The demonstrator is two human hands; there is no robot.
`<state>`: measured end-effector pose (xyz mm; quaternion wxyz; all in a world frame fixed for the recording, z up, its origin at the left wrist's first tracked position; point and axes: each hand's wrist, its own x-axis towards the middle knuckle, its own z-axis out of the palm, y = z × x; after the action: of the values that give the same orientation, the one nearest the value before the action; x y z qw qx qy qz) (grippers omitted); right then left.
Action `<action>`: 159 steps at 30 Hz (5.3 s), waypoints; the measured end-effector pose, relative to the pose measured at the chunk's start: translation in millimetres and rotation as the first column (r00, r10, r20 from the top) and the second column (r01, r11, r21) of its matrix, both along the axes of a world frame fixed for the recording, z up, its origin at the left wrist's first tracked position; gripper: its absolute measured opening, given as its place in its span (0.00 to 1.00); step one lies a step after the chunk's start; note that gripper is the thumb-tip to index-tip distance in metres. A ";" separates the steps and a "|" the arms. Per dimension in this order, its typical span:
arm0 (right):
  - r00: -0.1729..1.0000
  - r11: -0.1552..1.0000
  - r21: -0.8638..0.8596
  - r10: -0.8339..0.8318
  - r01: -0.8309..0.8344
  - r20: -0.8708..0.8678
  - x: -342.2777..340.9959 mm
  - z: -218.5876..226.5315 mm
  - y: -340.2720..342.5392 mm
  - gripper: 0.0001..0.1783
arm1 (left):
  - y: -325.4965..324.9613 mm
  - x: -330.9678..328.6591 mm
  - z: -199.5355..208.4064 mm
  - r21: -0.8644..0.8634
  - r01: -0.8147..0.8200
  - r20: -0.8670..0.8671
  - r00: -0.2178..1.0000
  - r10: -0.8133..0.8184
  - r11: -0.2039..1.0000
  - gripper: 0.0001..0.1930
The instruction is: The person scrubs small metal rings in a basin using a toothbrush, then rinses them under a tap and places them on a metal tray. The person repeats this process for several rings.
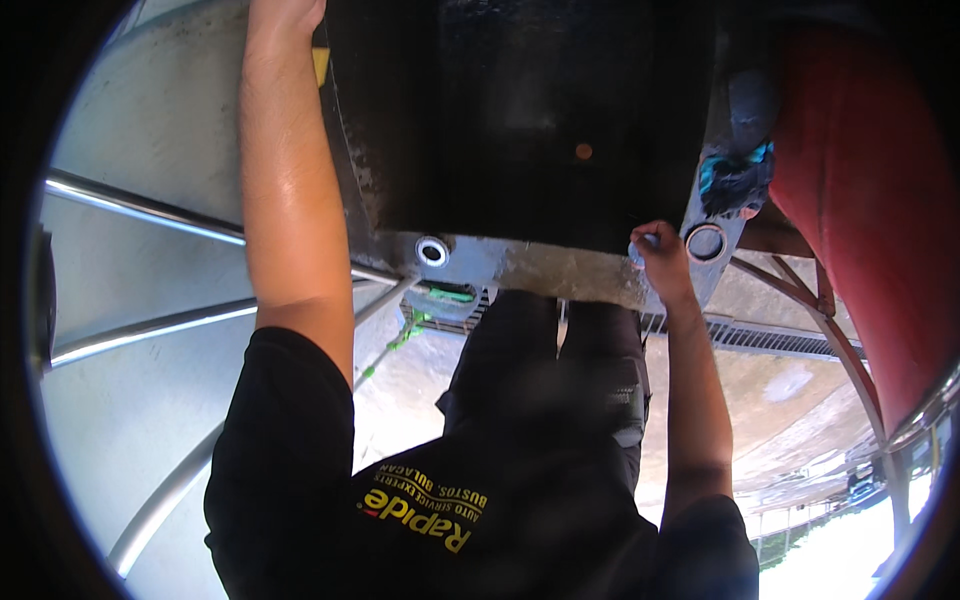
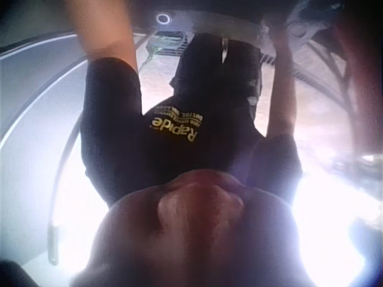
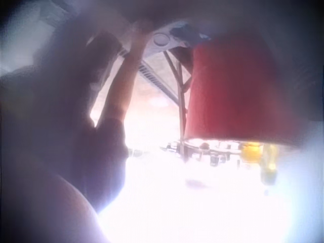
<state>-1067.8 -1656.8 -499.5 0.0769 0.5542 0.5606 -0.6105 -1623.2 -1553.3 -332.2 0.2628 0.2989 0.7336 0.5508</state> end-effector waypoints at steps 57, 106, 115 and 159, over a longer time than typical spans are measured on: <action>0.998 0.997 -0.050 0.054 -0.054 -0.012 -7.9 52.9 -32.7 0.08 | -353.2 241.8 -114.3 -0.628 0.217 -0.527 0.588 -0.614 0.747 0.21; 1.000 1.000 -0.013 0.015 -0.016 -0.016 -10.5 38.0 -30.6 0.07 | -132.5 64.2 -93.1 -0.084 -0.168 0.720 0.671 0.177 0.982 0.14; 0.999 1.000 0.017 -0.021 0.022 -0.032 -2.1 33.3 -22.4 0.08 | -28.5 24.4 -89.3 -0.053 -0.138 0.679 0.721 0.137 0.989 0.08; 0.999 1.000 0.017 -0.020 0.021 -0.031 -25.8 42.4 -3.2 0.10 | 26.7 -8.6 -50.7 0.174 -0.270 0.749 0.660 0.051 0.947 0.15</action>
<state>-1093.7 -1659.9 -457.1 0.0570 0.5509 0.5612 -0.6150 -1631.8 -1526.5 -382.9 0.4422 0.0181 0.5069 0.7397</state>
